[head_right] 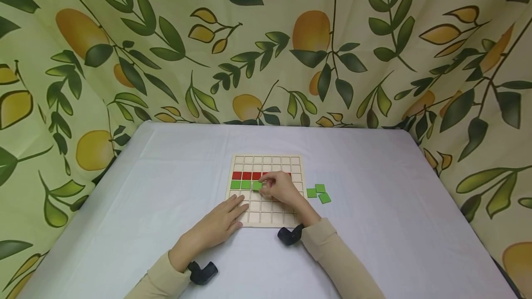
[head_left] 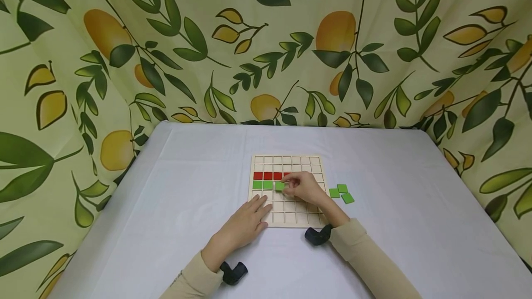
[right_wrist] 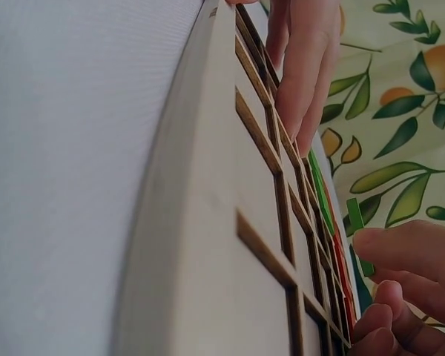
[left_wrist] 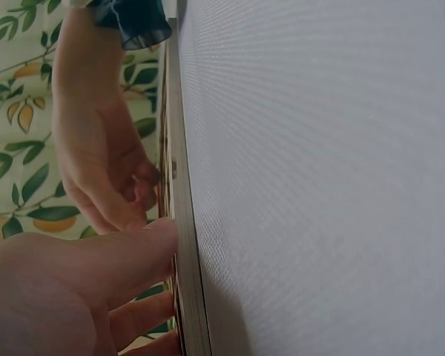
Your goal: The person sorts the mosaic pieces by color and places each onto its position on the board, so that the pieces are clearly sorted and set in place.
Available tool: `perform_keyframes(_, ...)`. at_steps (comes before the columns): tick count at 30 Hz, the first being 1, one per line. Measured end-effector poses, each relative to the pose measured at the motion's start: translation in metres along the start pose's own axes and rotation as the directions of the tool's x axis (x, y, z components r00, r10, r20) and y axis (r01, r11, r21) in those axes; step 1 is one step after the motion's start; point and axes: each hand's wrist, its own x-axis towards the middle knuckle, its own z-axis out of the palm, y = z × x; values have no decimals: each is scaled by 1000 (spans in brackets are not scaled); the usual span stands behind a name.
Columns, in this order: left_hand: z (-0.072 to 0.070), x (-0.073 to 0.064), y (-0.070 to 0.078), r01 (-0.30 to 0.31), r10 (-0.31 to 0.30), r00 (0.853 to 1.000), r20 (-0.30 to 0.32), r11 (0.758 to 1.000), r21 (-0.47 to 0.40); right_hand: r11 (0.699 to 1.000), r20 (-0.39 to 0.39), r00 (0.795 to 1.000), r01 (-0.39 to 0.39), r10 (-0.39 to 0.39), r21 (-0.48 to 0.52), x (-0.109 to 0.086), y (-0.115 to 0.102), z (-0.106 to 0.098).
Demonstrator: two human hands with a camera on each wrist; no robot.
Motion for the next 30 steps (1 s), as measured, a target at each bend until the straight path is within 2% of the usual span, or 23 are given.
perform_keyframes(15, 1, 1, -1, 4, -4, 1000, 3, 1000, -1, 997, -12, 1000, -13, 12, -81, 6, -3, 3)
perform_keyframes(26, 0, 0, 0, 8, -8, 1000, 7, 1000, -8, 995, -17, 999, -39, 37, -90, 7, -5, 4)
perform_keyframes(30, -1, 0, 1, 10, -10, 1000, 8, 1000, -7, 995, -16, 1000, -27, 25, -91, 7, -5, 4)
